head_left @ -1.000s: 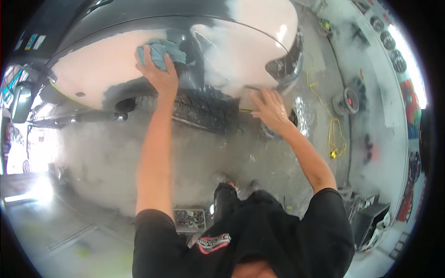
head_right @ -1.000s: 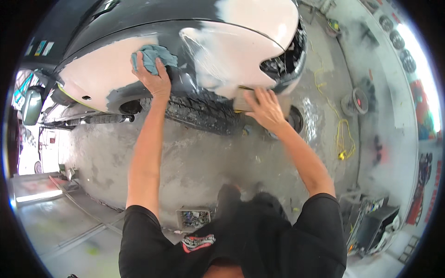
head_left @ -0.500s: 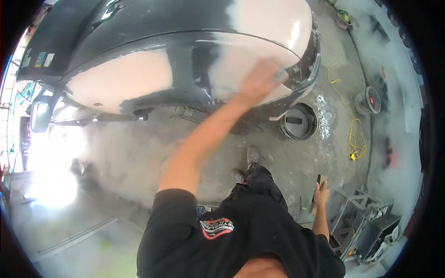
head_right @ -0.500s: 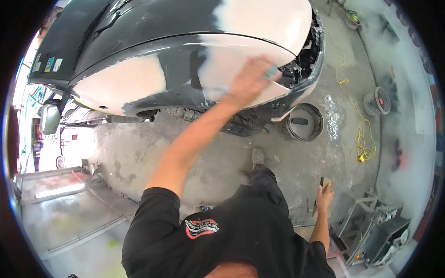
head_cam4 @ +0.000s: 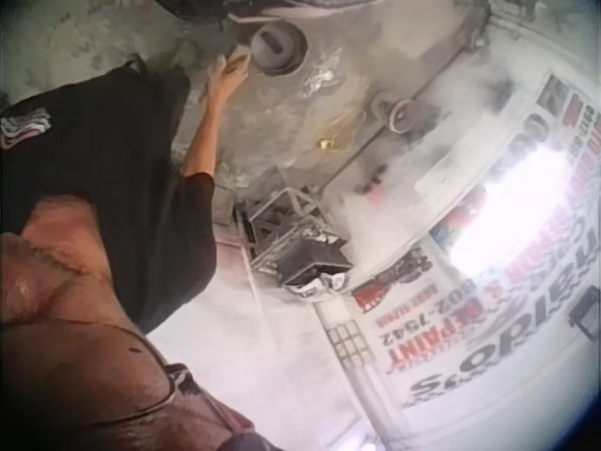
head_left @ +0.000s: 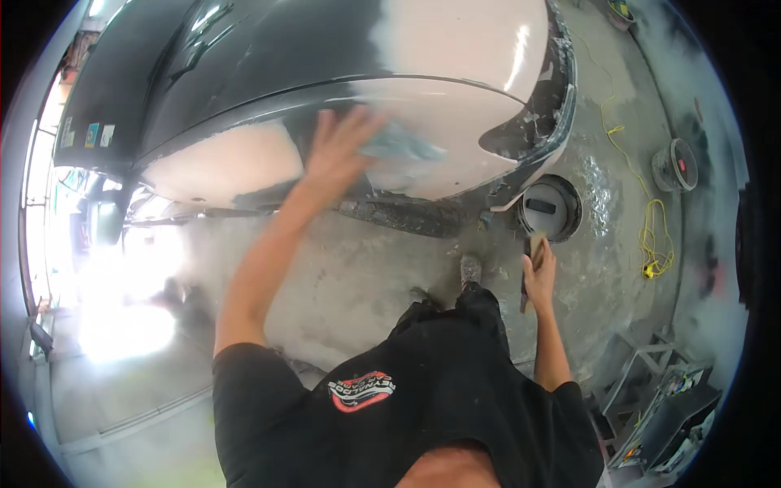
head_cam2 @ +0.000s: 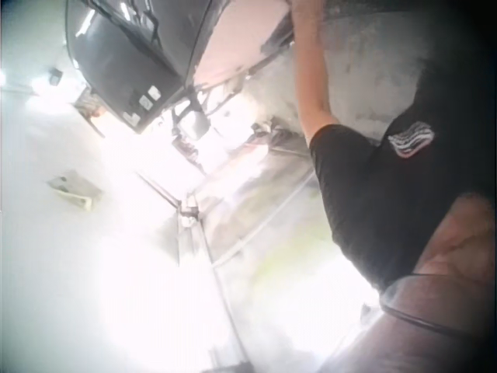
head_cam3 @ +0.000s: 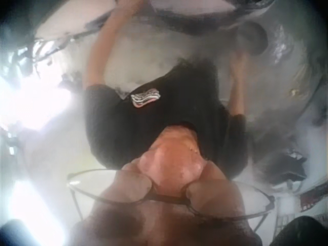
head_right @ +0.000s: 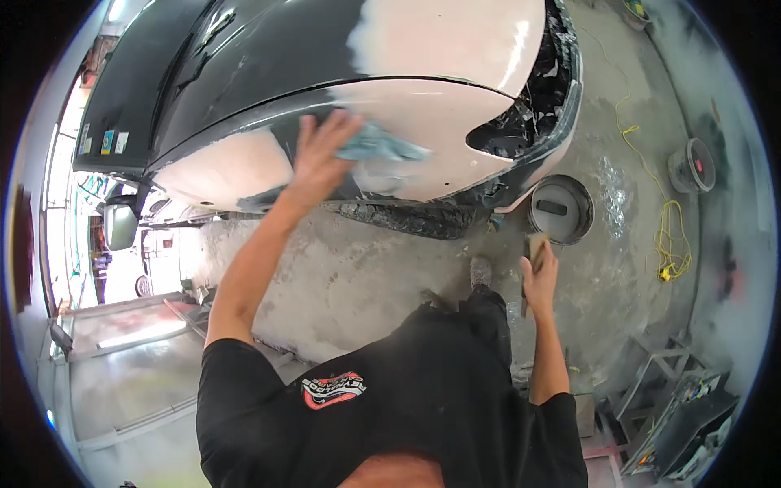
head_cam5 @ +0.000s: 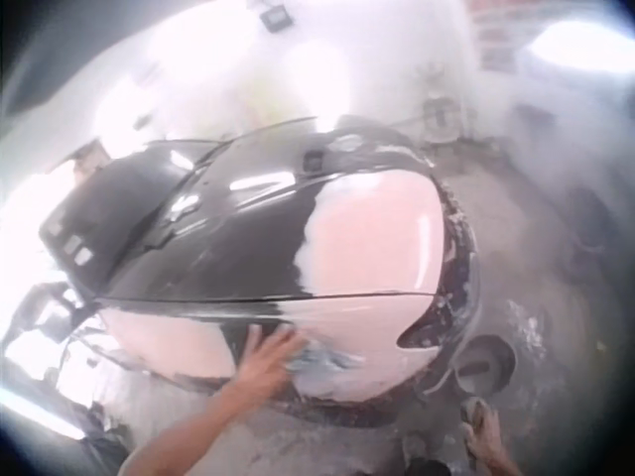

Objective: The person sands the front fender and bumper of a vehicle using a sanding block, wiping the surface with a cloth and touching it by hand, and dips the sanding block into a bucket of water.

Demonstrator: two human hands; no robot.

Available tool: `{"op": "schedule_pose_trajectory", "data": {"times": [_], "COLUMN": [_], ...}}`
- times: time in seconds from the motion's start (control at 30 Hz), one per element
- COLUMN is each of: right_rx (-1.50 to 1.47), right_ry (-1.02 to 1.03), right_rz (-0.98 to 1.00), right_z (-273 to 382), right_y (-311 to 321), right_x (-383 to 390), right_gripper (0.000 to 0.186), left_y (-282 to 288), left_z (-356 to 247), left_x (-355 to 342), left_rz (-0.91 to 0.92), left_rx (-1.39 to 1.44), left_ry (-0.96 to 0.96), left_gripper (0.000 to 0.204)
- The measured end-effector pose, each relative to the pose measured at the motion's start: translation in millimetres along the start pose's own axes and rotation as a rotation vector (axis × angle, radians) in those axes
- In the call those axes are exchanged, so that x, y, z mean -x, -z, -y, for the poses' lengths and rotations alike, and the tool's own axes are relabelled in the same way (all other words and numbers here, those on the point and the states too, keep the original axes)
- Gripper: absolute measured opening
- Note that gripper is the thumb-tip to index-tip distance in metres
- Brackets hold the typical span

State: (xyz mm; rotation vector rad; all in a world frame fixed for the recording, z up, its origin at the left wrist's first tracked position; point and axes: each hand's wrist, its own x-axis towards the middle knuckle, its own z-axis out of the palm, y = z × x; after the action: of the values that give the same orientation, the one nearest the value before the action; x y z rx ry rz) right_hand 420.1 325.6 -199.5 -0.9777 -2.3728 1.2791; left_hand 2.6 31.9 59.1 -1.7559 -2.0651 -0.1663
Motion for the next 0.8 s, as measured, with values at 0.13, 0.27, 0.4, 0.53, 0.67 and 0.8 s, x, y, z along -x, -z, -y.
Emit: {"op": "schedule_pose_trajectory", "data": {"times": [0.13, 0.27, 0.4, 0.53, 0.67, 0.8], "right_rx": [-0.022, 0.000, 0.060, 0.186, 0.181, 0.175], "right_ry": [0.227, 0.608, 0.824, 0.789, 0.620, 0.561], "right_rz": [-0.047, -0.156, -0.323, -0.482, -0.628, -0.652], "right_z": [91.0, 180.4, 256.1, 306.7, 296.0, 286.6], "right_y": [-26.8, -58.4, -93.9, -145.3, -194.0, -210.9], "right_x": [-14.1, -30.2, -57.6, -58.0, -32.1, -22.0], "right_gripper": [0.079, 0.089, 0.089, 0.083, 0.072, 0.071], "left_y": [60.1, 97.5, 77.6, 59.3, 56.8, 51.6], "left_z": [72.6, 110.2, 100.7, 94.3, 89.5, 85.6], "left_x": [36.5, 26.5, -20.3, -34.6, -38.5, -34.6], "left_rz": [-0.125, -0.213, -0.266, -0.224, -0.265, -0.387], "left_rx": [-0.066, -0.009, 0.173, 0.101, 0.157, 0.135], "left_ry": [0.110, 0.165, -0.070, -0.112, -0.099, -0.036], "left_gripper": [0.043, 0.045, 0.060, 0.061, 0.053, 0.041]}}
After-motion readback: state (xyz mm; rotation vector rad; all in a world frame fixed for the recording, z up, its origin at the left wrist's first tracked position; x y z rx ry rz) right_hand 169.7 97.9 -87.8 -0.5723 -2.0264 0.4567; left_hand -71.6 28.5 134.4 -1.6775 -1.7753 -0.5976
